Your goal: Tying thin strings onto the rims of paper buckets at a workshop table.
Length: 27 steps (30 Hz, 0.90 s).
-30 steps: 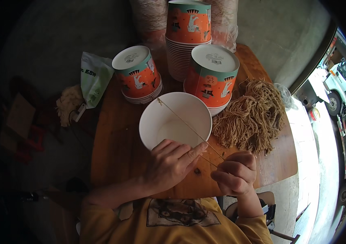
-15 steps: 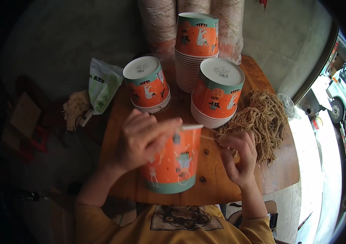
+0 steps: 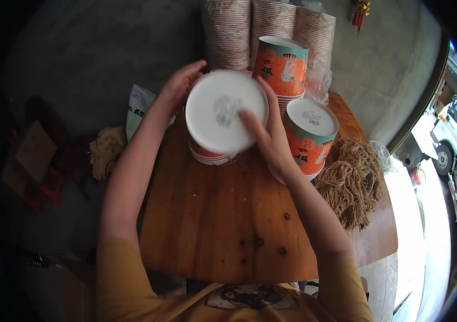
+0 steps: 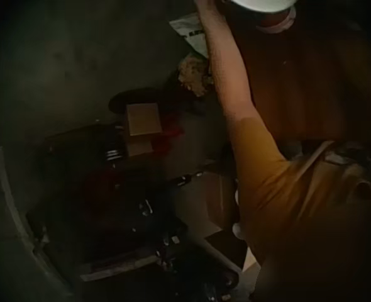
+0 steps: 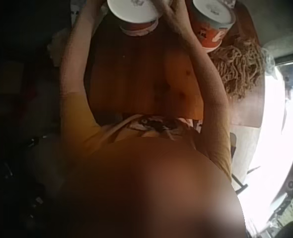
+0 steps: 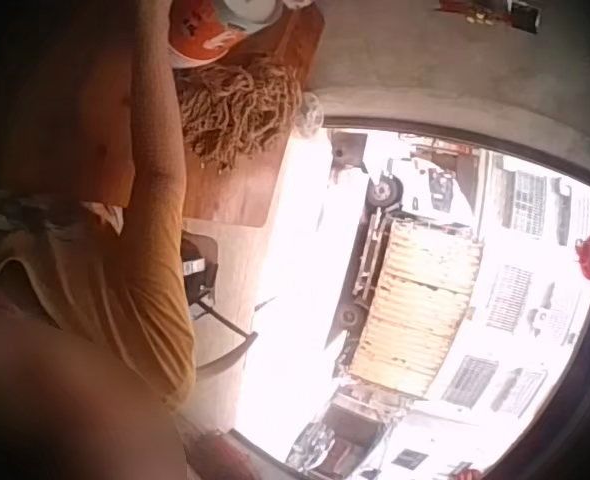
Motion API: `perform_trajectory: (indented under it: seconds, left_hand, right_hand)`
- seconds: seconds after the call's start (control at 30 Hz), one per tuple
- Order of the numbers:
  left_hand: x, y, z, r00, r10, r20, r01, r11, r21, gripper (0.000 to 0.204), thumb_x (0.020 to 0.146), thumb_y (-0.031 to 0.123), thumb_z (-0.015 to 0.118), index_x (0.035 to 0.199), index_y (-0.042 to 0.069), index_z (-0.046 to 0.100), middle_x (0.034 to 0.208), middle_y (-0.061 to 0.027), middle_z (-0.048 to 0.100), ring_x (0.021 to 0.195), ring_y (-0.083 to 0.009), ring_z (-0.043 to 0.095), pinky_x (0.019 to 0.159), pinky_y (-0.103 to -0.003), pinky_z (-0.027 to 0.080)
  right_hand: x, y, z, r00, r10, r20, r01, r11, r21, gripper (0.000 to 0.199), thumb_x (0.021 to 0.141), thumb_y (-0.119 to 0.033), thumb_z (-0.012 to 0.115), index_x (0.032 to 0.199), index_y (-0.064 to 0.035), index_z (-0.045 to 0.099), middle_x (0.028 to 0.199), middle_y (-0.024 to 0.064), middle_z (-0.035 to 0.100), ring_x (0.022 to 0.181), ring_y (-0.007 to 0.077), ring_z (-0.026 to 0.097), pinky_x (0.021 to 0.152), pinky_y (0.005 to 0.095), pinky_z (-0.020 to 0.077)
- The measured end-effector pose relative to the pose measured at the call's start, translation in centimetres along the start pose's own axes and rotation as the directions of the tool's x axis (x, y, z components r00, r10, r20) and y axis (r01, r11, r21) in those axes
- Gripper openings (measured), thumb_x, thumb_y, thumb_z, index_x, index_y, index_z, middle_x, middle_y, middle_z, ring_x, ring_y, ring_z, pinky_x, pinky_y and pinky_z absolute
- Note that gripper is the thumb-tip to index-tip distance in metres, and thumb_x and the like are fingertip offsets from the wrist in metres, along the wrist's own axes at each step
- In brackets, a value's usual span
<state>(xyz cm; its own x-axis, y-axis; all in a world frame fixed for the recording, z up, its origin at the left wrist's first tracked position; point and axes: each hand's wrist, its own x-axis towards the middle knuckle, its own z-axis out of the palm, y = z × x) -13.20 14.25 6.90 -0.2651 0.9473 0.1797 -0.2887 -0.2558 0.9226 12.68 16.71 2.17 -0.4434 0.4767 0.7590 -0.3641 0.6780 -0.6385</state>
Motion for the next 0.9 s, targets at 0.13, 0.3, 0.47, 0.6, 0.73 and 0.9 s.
perform_trajectory:
  seconds: [0.13,0.3,0.47,0.6,0.73,0.9]
  left_hand:
    - [1.5,-1.7,-3.4,0.923,0.286,-0.258,-0.279,0.958,0.065,0.044,0.089,0.043,0.055,0.121,0.012,0.058,0.106,-0.0024,0.059,0.103,-0.0139,0.055,0.092,-0.032,0.040]
    - [-2.7,-9.0,-5.6,0.925,0.198,-0.325,-0.189,0.980,0.059,0.064,0.092,0.057,0.041,0.135,0.010,0.045,0.134,-0.0039,0.050,0.124,-0.0151,0.044,0.103,-0.031,0.032]
    - [-2.2,-13.4,-7.6,0.893,0.106,-0.437,-0.021,0.981,0.195,0.060,0.092,0.060,0.035,0.122,0.011,0.052,0.101,-0.0030,0.059,0.088,-0.0136,0.054,0.083,-0.031,0.044]
    - [-2.0,-16.4,-3.8,0.847,0.033,-0.530,0.091,0.974,0.206,0.052,0.094,0.057,0.036,0.110,0.013,0.058,0.080,0.0034,0.054,0.072,-0.0091,0.051,0.063,-0.027,0.043]
    - [-3.2,-16.0,-5.5,0.876,0.052,-0.479,0.112,0.945,0.307,0.056,0.095,0.053,0.039,0.133,0.011,0.047,0.124,-0.0032,0.055,0.108,-0.0113,0.053,0.088,-0.031,0.043]
    - [-11.2,-14.9,-8.0,0.834,0.141,-0.533,0.085,0.922,0.378,0.045,0.099,0.038,0.036,0.124,0.006,0.053,0.111,-0.0058,0.060,0.096,-0.0122,0.054,0.084,-0.030,0.043]
  right_hand:
    - [5.4,4.7,2.2,0.982,0.133,-0.132,-0.134,0.991,0.006,0.060,0.095,-0.038,0.048,0.137,0.0018,0.032,0.129,0.0250,0.047,0.122,0.0345,0.045,0.103,0.0369,0.0333]
    - [6.7,7.2,5.5,0.956,0.278,-0.088,-0.279,0.960,0.010,0.065,0.092,-0.049,0.046,0.135,-0.0008,0.037,0.128,0.0239,0.049,0.121,0.0321,0.047,0.102,0.0343,0.0335]
    - [6.9,15.1,6.4,0.818,0.573,-0.039,-0.531,0.780,0.331,0.053,0.091,-0.042,0.045,0.124,-0.0005,0.050,0.117,0.0199,0.056,0.109,0.0253,0.051,0.096,0.0330,0.0364]
    - [5.5,20.5,4.1,0.798,0.583,-0.155,-0.508,0.788,0.347,0.053,0.092,-0.045,0.042,0.117,-0.0001,0.056,0.113,0.0155,0.059,0.106,0.0236,0.052,0.096,0.0348,0.0365]
    - [3.9,16.8,5.2,0.838,0.504,-0.210,-0.496,0.863,0.090,0.066,0.093,-0.053,0.038,0.125,0.0041,0.047,0.127,0.0247,0.050,0.118,0.0362,0.048,0.102,0.0375,0.0342]
    - [4.2,-2.2,-1.6,0.981,0.003,0.195,0.090,0.879,-0.468,0.065,0.083,-0.033,0.068,0.135,-0.0070,0.040,0.129,0.0225,0.048,0.122,0.0347,0.045,0.102,0.0401,0.0373]
